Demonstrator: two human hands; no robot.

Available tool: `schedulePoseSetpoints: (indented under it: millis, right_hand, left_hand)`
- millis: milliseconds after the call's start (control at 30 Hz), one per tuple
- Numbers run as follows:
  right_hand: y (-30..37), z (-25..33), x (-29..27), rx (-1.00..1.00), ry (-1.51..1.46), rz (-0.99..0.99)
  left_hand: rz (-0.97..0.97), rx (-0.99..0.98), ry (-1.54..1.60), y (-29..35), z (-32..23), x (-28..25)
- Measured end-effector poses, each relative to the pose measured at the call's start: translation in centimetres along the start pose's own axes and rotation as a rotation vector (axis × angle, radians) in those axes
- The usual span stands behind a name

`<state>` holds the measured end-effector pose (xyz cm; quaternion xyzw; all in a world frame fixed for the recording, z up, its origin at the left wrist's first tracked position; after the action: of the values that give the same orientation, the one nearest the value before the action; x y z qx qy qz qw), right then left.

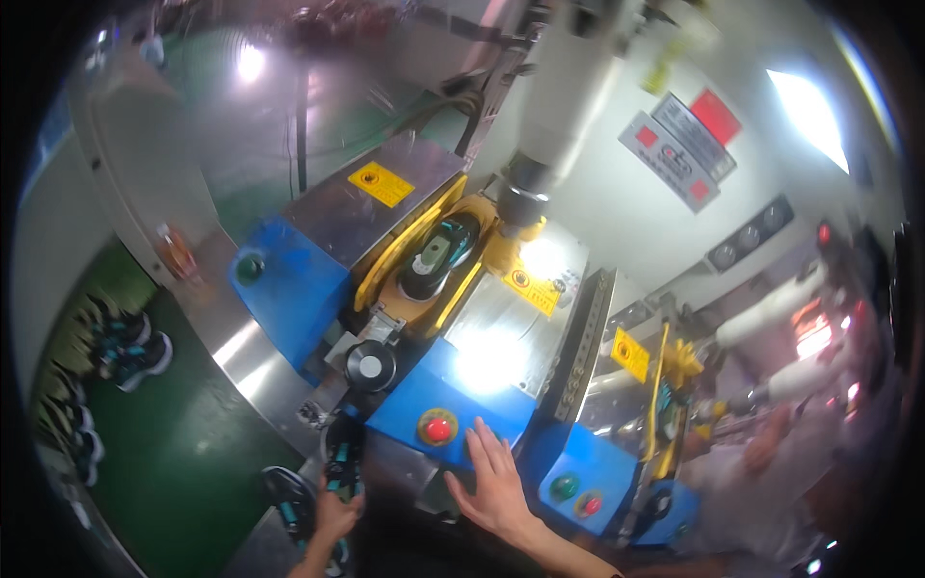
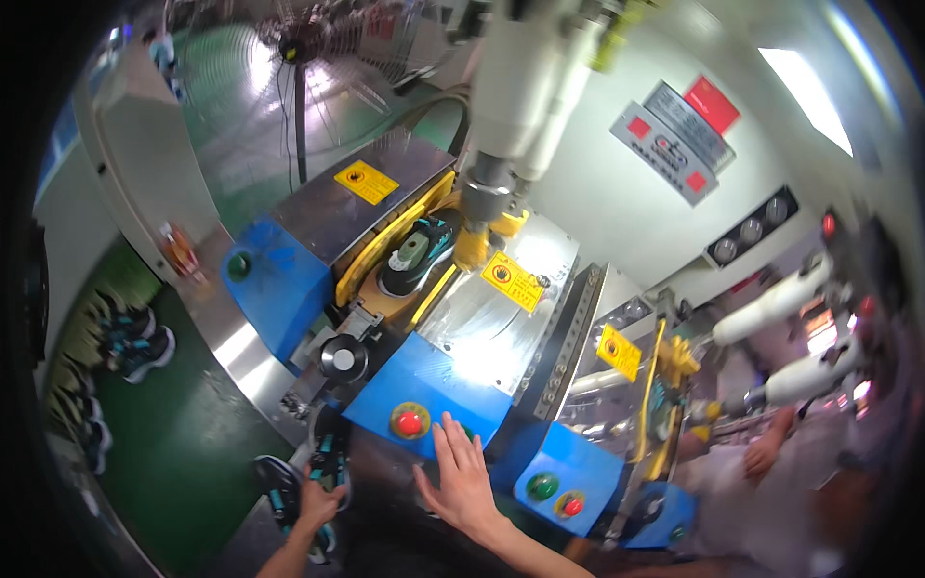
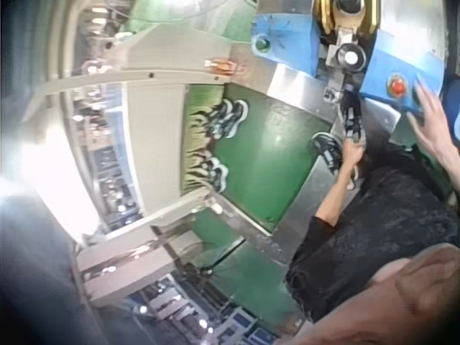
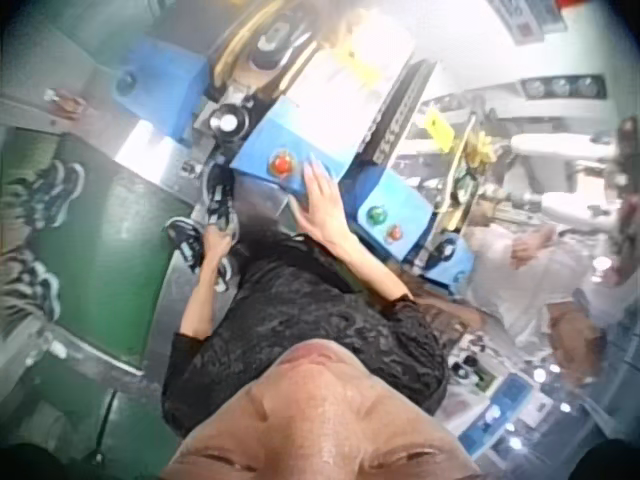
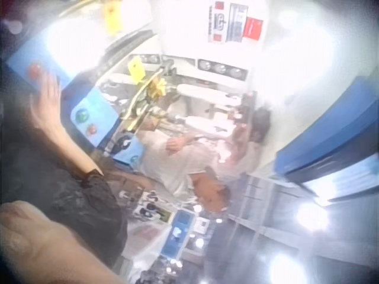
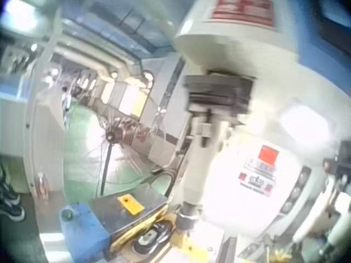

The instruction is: The person picks up shoes from a conveyor belt, places them into a lasting machine for processing, and then moves the processed shoes onto a storage rack.

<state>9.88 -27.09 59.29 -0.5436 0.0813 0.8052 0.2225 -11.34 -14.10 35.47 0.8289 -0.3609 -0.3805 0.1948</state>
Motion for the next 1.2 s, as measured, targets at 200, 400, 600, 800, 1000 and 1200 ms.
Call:
schedulePoseSetpoints:
  millis: [200,400,600,800,1000,1200]
  right_hand:
    - [9.3,0.5,4.3,0.231,-0.889,0.011]
    - [16.1,6.5,13.8,0.446,-2.042,0.746]
    - [18.6,11.8,12.5,0.793,-2.296,1.055]
    - [15.5,13.9,16.3,-0.127,-1.031,0.398]
    - [11.9,14.4,24.3,0.16,-0.175,0.136]
    - [7.7,15.0,30.6,0.332,-0.36,0.182]
  left_hand:
    - [0.265,-0.409,0.826,11.1,-4.4,-1.4]
    - [0.012,-0.142,0.578,24.8,-5.0,-2.0]
    - [-0.001,0.615,0.631,26.7,-9.8,-8.1]
    - [-0.114,0.258,1.312,26.1,0.3,-11.5]
    - [-0.247,0.009,1.136,23.2,10.0,-18.1]
    - [-0.014,0.228,1.073,21.7,9.9,-23.2]
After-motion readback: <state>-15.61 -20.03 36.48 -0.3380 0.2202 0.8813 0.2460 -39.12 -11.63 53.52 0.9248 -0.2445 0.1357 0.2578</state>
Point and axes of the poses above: each hand's wrist, its own y-axis away from the middle knuckle, its own x-axis out of the palm, z = x × y, the point moved 5 cm from there along -y, towards the middle knuckle, and after that the axes turned 14 degrees about -x, right-handed, at the moved point
